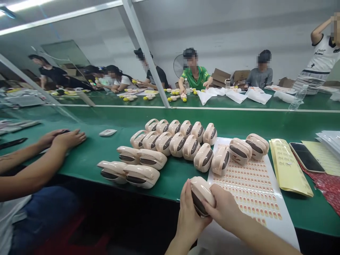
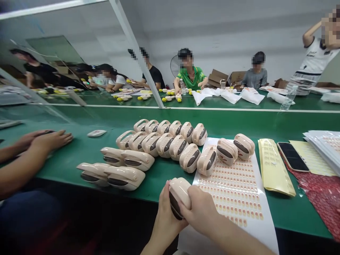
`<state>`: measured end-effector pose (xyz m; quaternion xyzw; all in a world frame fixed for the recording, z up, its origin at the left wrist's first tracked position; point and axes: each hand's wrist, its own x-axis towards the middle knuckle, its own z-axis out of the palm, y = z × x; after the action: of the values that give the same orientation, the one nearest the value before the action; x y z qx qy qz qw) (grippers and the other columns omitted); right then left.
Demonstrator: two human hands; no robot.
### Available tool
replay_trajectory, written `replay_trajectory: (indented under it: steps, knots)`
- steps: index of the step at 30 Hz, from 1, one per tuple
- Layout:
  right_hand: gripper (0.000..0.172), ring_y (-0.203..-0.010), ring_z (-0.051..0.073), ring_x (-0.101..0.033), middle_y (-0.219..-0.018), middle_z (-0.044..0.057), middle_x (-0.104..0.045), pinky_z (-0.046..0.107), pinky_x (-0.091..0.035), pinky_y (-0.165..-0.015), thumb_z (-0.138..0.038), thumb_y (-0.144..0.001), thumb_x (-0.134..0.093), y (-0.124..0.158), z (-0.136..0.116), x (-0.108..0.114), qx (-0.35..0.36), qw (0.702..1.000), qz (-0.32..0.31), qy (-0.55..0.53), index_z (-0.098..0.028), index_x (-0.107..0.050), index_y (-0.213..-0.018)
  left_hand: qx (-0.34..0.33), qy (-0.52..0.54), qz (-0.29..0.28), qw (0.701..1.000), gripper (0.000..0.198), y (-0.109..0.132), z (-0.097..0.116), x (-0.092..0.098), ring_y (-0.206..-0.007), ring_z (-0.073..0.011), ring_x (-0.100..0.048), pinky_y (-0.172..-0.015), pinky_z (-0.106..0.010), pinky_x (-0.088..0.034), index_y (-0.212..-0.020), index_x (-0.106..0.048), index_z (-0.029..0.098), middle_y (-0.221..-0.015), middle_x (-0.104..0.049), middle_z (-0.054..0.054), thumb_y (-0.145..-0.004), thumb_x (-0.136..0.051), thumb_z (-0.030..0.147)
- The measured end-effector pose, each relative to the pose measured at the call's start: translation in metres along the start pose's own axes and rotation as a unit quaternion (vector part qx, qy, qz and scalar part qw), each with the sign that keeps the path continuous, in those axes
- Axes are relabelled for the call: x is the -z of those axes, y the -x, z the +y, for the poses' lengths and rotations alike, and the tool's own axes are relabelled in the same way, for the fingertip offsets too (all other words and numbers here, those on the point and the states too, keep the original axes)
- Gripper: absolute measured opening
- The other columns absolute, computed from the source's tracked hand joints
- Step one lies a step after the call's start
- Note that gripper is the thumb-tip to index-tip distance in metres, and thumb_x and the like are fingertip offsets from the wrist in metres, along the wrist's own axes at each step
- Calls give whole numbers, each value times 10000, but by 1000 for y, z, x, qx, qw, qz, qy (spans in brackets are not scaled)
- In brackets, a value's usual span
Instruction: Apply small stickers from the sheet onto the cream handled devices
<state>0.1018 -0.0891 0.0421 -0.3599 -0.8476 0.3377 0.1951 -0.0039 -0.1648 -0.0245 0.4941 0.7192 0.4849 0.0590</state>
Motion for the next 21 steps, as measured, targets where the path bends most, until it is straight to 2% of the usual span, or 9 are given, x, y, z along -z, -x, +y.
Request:
replay_trajectory:
  steps: [2,5,7,10,13,21]
  knots:
    - [79,-578,127,-446,-715,-1,-490,248,-352,-525,-256,-767,-507,0,-4,-4,47,999,-16,-21,-194,-466,-794,27,7,27,999,1111,-8,-6,4,-1224,-386,-404,-895,-568,-427,-1410,-93,241,-1355,-349,-202,-521,-760,260]
    - [258,-635,124,-497,-916,46,-505,260,-431,-555,-229,-805,-478,3,1,0,102,990,-36,-90,-202,-446,-1060,63,12,80,995,1127,-29,-20,15,-1244,-375,-380,-957,-564,-369,-1410,-104,203,-1341,-353,-208,-518,-776,354]
    - [298,-663,129,-518,-970,63,-497,258,-453,-537,-249,-834,-462,7,10,6,94,989,-28,-115,-216,-415,-1126,87,5,116,989,1125,-46,-31,21,-1263,-369,-353,-1001,-552,-319,-1412,-107,192,-1351,-334,-206,-528,-772,395]
    - [257,-690,139,-537,-991,72,-507,262,-476,-532,-297,-867,-435,14,30,14,39,992,-1,-120,-224,-436,-1113,103,-7,137,985,1084,-70,-47,24,-1290,-356,-314,-1042,-533,-262,-1410,-118,199,-1373,-313,-187,-559,-754,415]
    - [233,-693,147,-542,-982,76,-522,285,-495,-560,-347,-888,-402,21,51,20,-3,993,24,-112,-219,-475,-1068,110,-13,157,981,1111,-88,-58,18,-1290,-354,-314,-1051,-526,-249,-1402,-135,177,-1368,-323,-205,-525,-780,396]
    - [274,-668,156,-531,-926,67,-546,306,-487,-559,-443,-891,-390,38,84,24,-70,989,89,-99,-226,-522,-994,124,-10,192,973,1125,-108,-79,3,-1290,-342,-319,-1056,-524,-236,-1398,-140,195,-1370,-318,-202,-501,-795,373]
